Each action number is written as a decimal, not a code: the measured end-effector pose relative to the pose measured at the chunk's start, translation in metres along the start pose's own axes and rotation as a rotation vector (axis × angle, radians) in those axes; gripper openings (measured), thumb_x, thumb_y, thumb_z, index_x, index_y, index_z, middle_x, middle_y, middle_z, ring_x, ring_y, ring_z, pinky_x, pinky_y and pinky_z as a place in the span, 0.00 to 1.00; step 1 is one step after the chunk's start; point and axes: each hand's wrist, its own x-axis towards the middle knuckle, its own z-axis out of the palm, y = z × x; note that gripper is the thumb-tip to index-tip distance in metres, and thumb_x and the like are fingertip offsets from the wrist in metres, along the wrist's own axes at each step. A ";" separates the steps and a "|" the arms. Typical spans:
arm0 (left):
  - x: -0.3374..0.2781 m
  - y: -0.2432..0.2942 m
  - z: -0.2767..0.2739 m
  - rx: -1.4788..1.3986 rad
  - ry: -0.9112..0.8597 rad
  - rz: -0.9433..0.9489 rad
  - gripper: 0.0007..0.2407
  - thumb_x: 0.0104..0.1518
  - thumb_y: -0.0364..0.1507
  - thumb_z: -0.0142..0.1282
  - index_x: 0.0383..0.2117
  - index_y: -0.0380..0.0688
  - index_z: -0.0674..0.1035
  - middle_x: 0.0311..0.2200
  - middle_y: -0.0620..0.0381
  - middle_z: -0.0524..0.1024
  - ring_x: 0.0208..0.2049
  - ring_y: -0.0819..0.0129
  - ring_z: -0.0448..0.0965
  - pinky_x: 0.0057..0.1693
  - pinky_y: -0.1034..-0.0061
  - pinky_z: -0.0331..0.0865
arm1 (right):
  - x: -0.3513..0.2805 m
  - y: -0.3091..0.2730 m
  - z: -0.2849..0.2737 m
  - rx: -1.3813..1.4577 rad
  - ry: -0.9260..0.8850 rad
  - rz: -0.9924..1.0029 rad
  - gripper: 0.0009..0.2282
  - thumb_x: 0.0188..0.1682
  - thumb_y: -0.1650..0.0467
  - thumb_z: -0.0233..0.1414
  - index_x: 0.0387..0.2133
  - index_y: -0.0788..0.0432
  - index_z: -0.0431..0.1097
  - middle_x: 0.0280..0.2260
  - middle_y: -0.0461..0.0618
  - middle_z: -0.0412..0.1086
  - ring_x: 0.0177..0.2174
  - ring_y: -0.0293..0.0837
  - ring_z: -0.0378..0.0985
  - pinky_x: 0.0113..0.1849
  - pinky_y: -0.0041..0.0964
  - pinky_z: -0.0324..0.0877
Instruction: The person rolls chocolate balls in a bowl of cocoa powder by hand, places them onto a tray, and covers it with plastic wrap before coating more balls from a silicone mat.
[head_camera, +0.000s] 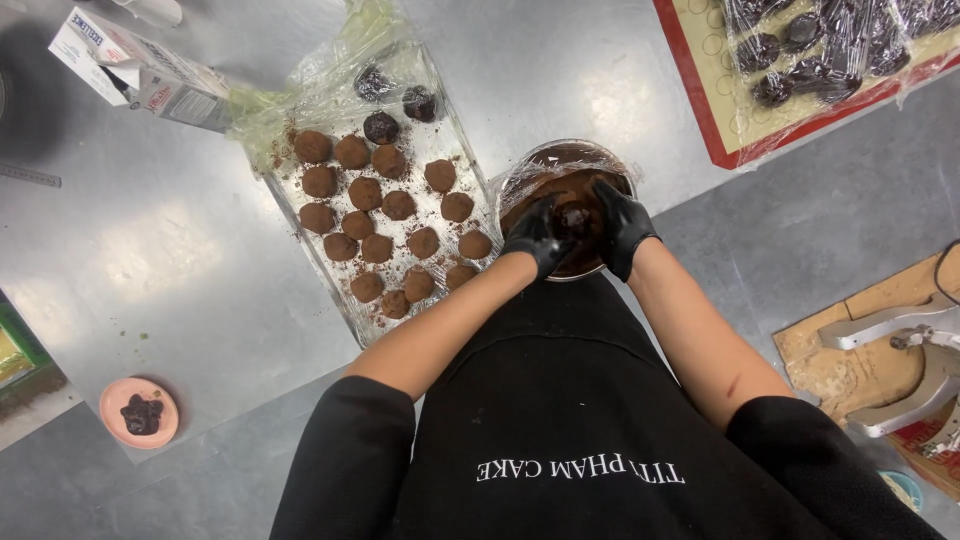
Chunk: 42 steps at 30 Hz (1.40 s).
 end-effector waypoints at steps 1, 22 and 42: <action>0.012 -0.012 0.014 0.043 0.057 -0.042 0.33 0.53 0.43 0.60 0.65 0.43 0.63 0.62 0.43 0.65 0.62 0.51 0.67 0.65 0.67 0.63 | -0.003 -0.001 0.000 0.088 -0.040 0.064 0.17 0.52 0.60 0.53 0.48 0.56 0.75 0.45 0.46 0.78 0.41 0.42 0.80 0.44 0.36 0.76; -0.003 -0.013 0.007 -1.517 0.326 -0.537 0.19 0.61 0.38 0.50 0.55 0.43 0.75 0.50 0.48 0.78 0.47 0.55 0.80 0.50 0.62 0.76 | -0.011 0.006 -0.007 0.297 -0.149 0.215 0.19 0.55 0.65 0.44 0.57 0.62 0.67 0.52 0.56 0.74 0.48 0.51 0.78 0.51 0.46 0.73; 0.031 -0.032 0.036 -1.643 0.140 -0.589 0.25 0.64 0.48 0.44 0.58 0.44 0.75 0.54 0.47 0.75 0.50 0.54 0.76 0.57 0.57 0.72 | 0.031 0.034 -0.006 -0.920 -0.341 -0.507 0.22 0.57 0.61 0.49 0.59 0.63 0.66 0.53 0.58 0.72 0.53 0.49 0.73 0.54 0.39 0.65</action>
